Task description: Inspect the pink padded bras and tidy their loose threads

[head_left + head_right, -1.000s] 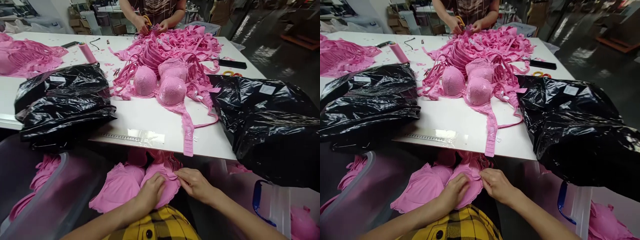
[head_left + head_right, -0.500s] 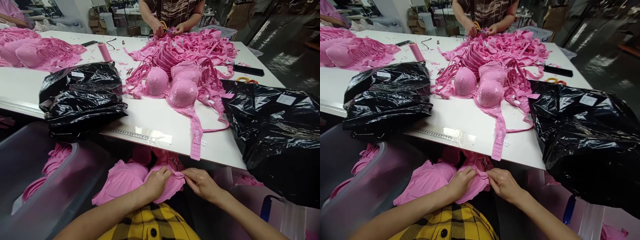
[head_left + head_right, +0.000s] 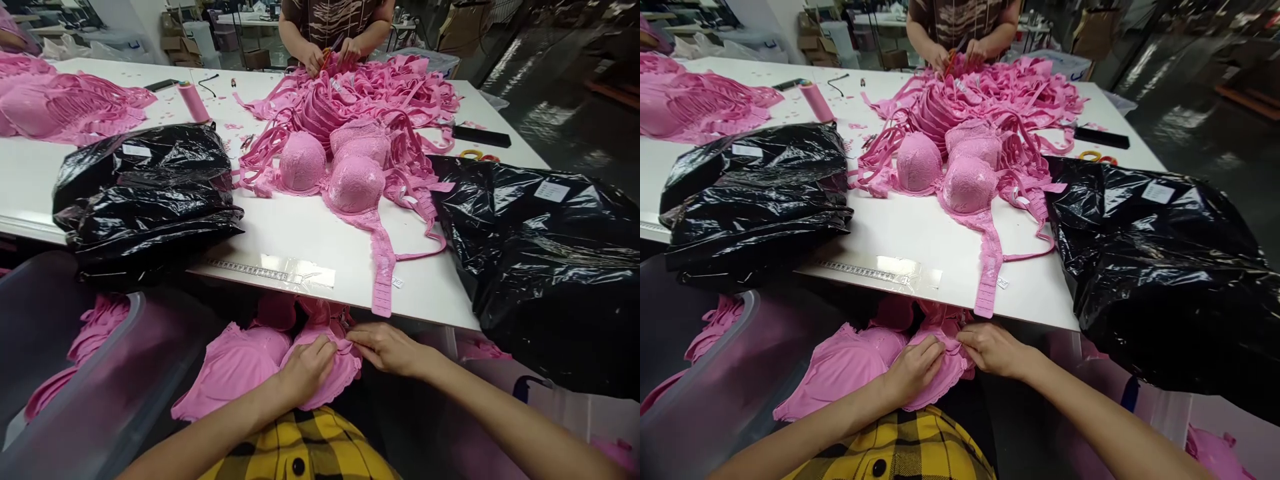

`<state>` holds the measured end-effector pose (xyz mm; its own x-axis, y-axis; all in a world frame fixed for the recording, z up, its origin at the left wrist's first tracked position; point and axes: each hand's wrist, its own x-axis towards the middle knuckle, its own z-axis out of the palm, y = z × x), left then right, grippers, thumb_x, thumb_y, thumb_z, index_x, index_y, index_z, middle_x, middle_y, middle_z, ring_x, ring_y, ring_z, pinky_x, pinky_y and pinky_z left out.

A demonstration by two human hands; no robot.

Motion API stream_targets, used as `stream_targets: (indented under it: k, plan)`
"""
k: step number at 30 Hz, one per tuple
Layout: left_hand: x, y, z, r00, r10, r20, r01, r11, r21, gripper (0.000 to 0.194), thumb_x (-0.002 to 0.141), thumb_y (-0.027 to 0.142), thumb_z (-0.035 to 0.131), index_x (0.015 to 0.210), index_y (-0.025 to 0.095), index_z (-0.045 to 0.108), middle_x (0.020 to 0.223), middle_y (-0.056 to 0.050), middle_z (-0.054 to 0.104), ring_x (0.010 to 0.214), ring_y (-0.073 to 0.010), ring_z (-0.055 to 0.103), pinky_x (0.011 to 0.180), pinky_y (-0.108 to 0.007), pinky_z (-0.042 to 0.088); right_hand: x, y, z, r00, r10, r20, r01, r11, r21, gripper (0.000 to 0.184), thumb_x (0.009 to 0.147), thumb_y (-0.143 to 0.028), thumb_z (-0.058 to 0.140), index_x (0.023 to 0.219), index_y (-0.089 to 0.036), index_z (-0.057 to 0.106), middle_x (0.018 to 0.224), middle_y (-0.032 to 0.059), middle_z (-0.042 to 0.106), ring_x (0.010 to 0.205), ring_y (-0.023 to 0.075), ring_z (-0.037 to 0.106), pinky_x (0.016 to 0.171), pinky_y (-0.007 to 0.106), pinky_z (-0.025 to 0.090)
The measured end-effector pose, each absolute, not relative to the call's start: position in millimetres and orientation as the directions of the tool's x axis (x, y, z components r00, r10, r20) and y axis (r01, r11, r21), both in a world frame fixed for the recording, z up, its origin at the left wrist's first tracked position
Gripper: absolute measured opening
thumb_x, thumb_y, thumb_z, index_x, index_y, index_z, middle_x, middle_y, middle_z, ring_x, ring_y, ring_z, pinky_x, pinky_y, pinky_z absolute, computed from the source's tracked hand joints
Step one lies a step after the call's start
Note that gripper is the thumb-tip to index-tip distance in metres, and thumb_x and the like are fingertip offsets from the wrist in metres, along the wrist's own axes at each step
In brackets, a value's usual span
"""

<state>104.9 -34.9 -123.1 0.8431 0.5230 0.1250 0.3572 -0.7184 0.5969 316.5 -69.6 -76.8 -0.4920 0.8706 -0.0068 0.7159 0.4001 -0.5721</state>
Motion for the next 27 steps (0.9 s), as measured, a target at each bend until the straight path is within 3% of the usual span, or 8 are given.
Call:
stream_targets:
  k: [6, 10, 17, 20, 27]
  plan:
    - [100, -30, -116, 0.936, 0.336, 0.11, 0.267, -0.875, 0.403, 0.031, 0.086, 0.008, 0.033, 0.101, 0.012, 0.06, 0.082, -0.011, 0.062, 0.074, -0.0205, 0.06, 0.06, -0.029, 0.046, 313, -43, -55, -0.718, 0.689, -0.097, 0.638, 0.596, -0.488, 0.02, 0.078, 0.001, 0.047, 0.084, -0.012, 0.061, 0.078, 0.0055, 0.061, 0.071, 0.0138, 0.057, 0.062, 0.022, 0.043]
    - [93, -25, -112, 0.939, 0.311, 0.144, 0.245, -0.903, 0.352, 0.035, 0.082, 0.003, 0.032, 0.106, 0.013, 0.056, 0.082, -0.01, 0.062, 0.069, -0.0187, 0.058, 0.058, -0.027, 0.045, 302, -41, -54, -0.685, 0.713, -0.149, 0.706, 0.598, -0.38, 0.016, 0.078, -0.004, 0.05, 0.087, -0.01, 0.061, 0.079, 0.0081, 0.063, 0.068, 0.0151, 0.057, 0.057, 0.024, 0.041]
    - [89, -32, -112, 0.936, 0.282, 0.211, 0.203, -0.922, 0.331, 0.027, 0.076, 0.0, 0.034, 0.088, 0.016, 0.051, 0.073, -0.004, 0.058, 0.06, -0.016, 0.054, 0.051, -0.025, 0.042, 283, -62, -60, -0.585, 0.77, -0.255, 0.805, 0.513, -0.297, 0.013, 0.08, -0.013, 0.051, 0.081, -0.009, 0.062, 0.076, 0.0113, 0.066, 0.061, 0.0169, 0.059, 0.052, 0.026, 0.037]
    - [87, -34, -110, 0.951, 0.221, 0.217, 0.136, -0.927, 0.349, 0.024, 0.077, 0.001, 0.036, 0.088, 0.017, 0.049, 0.074, -0.003, 0.057, 0.062, -0.0157, 0.053, 0.052, -0.025, 0.041, 275, -71, -67, -0.603, 0.759, -0.244, 0.781, 0.502, -0.371, 0.013, 0.08, -0.015, 0.049, 0.082, -0.01, 0.061, 0.077, 0.0108, 0.066, 0.061, 0.0168, 0.059, 0.054, 0.026, 0.037]
    - [77, -33, -107, 0.93, 0.27, 0.251, 0.159, -0.908, 0.388, 0.021, 0.083, 0.005, 0.036, 0.092, 0.016, 0.05, 0.077, -0.004, 0.055, 0.065, -0.0159, 0.051, 0.053, -0.025, 0.04, 266, -86, -91, -0.526, 0.838, -0.143, 0.738, 0.367, -0.566, 0.017, 0.083, -0.011, 0.043, 0.099, -0.012, 0.049, 0.078, 0.0067, 0.063, 0.064, 0.0165, 0.057, 0.059, 0.025, 0.038]
